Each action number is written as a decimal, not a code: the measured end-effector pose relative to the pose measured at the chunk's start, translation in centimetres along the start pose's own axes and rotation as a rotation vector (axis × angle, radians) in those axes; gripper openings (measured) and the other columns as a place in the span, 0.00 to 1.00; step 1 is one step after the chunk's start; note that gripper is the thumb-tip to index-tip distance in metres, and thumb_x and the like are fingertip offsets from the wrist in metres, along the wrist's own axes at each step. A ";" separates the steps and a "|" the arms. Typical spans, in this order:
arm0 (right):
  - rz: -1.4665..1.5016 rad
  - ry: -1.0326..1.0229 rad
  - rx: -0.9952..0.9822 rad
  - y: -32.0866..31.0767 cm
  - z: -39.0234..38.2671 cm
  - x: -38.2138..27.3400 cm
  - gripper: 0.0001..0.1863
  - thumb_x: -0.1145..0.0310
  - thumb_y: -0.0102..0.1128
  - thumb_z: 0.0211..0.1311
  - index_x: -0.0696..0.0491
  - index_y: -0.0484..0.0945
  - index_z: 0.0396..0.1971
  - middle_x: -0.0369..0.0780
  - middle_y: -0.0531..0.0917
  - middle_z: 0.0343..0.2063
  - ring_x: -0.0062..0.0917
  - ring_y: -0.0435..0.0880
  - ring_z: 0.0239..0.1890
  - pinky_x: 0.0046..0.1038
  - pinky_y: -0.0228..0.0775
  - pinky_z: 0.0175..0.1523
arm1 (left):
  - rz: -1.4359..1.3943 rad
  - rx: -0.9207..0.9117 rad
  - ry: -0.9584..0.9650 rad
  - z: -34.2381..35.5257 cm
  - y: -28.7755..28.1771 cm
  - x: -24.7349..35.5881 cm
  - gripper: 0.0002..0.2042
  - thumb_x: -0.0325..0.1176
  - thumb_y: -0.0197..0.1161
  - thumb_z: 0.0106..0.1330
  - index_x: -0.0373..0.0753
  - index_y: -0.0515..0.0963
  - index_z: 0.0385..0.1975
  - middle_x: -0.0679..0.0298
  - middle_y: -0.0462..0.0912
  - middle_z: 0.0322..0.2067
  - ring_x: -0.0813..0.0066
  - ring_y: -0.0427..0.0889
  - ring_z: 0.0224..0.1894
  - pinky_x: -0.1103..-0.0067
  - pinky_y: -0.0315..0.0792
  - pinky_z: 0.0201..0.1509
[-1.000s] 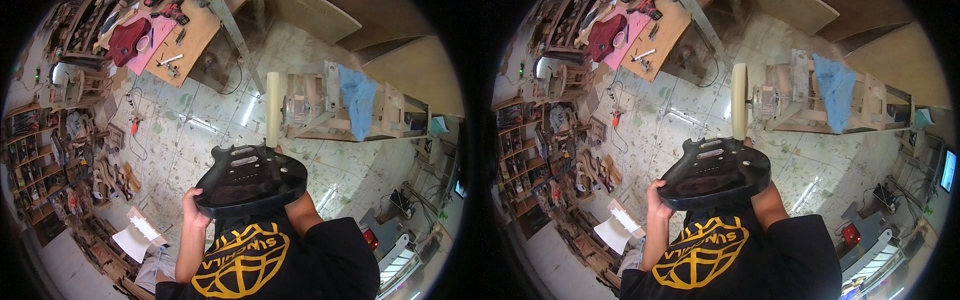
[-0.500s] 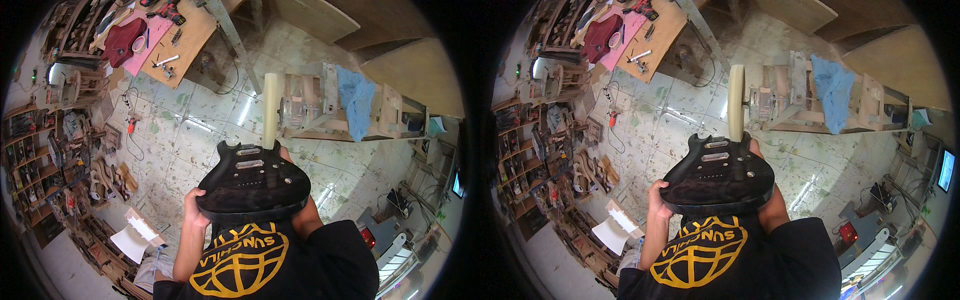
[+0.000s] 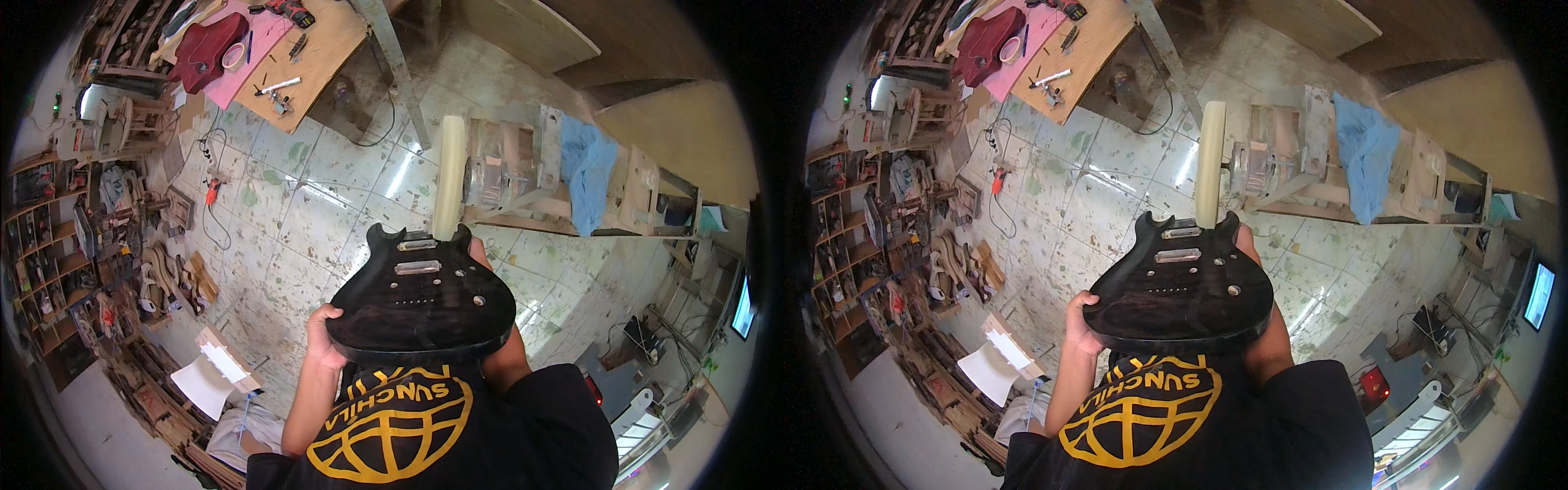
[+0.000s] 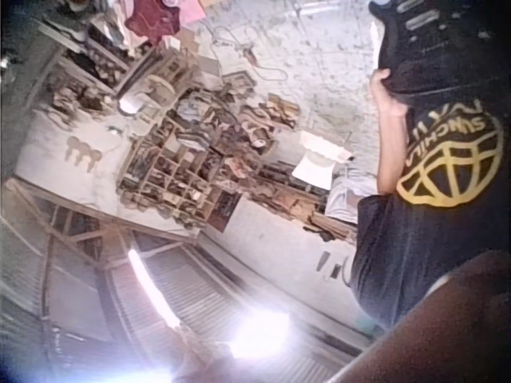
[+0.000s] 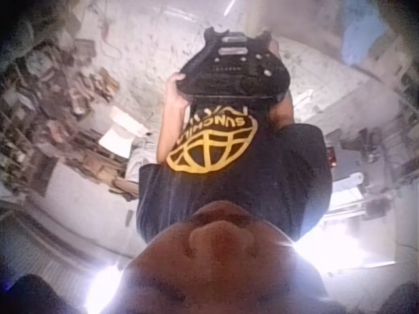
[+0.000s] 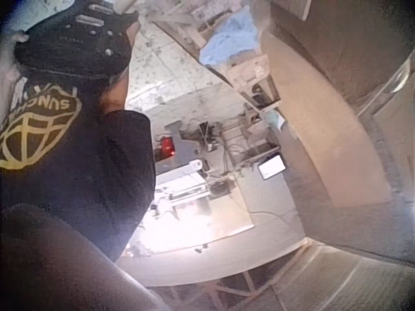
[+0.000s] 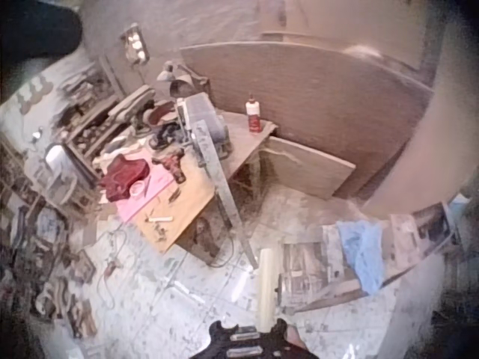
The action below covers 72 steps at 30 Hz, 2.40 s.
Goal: The person wipes the surface of a dark electric guitar body with a cloth and then holds it against a large rotating buffing wheel, moving the body to polish different sections.
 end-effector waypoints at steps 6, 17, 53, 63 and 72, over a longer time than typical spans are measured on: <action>0.000 0.036 -0.003 1.0 1.0 1.4 0.23 0.50 0.36 0.69 0.53 0.72 0.45 0.43 0.78 0.40 0.34 0.77 0.44 0.38 0.71 0.51 | 0.030 0.064 0.048 -0.2 -1.1 1.2 0.26 0.35 0.53 0.47 0.26 0.72 0.46 0.46 0.79 0.43 0.52 0.79 0.43 0.62 0.73 0.52; 0.011 0.072 -0.010 2.3 1.3 3.3 0.25 0.48 0.33 0.70 0.53 0.71 0.47 0.44 0.77 0.42 0.36 0.77 0.46 0.39 0.70 0.52 | -0.024 0.057 0.033 -3.3 -1.3 1.9 0.25 0.33 0.53 0.45 0.26 0.72 0.46 0.45 0.80 0.41 0.51 0.81 0.41 0.62 0.75 0.50; 0.019 0.066 0.014 2.1 3.2 1.7 0.33 0.40 0.25 0.69 0.51 0.69 0.53 0.47 0.77 0.46 0.42 0.76 0.49 0.46 0.69 0.56 | 0.072 0.101 0.029 3.8 -0.1 3.0 0.23 0.33 0.52 0.48 0.26 0.72 0.44 0.47 0.81 0.38 0.53 0.82 0.36 0.63 0.77 0.46; 0.037 0.046 0.008 0.3 4.3 0.4 0.35 0.37 0.27 0.67 0.52 0.68 0.54 0.48 0.77 0.47 0.43 0.76 0.50 0.46 0.66 0.58 | 0.104 0.064 0.009 6.7 0.5 3.6 0.25 0.34 0.53 0.47 0.28 0.71 0.47 0.47 0.79 0.43 0.53 0.79 0.42 0.63 0.73 0.51; -0.037 0.035 -0.030 -0.9 3.2 -1.4 0.35 0.38 0.27 0.68 0.53 0.69 0.53 0.48 0.77 0.48 0.43 0.76 0.51 0.46 0.66 0.59 | 0.123 0.043 -0.039 9.2 -0.2 3.0 0.25 0.35 0.54 0.46 0.28 0.72 0.46 0.48 0.79 0.42 0.52 0.79 0.42 0.63 0.72 0.52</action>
Point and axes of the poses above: each hand's wrist, its own z-axis towards the middle knuckle, its own y-axis out of the palm, x = y × z, the point moved 4 cm from there along z, towards the middle knuckle
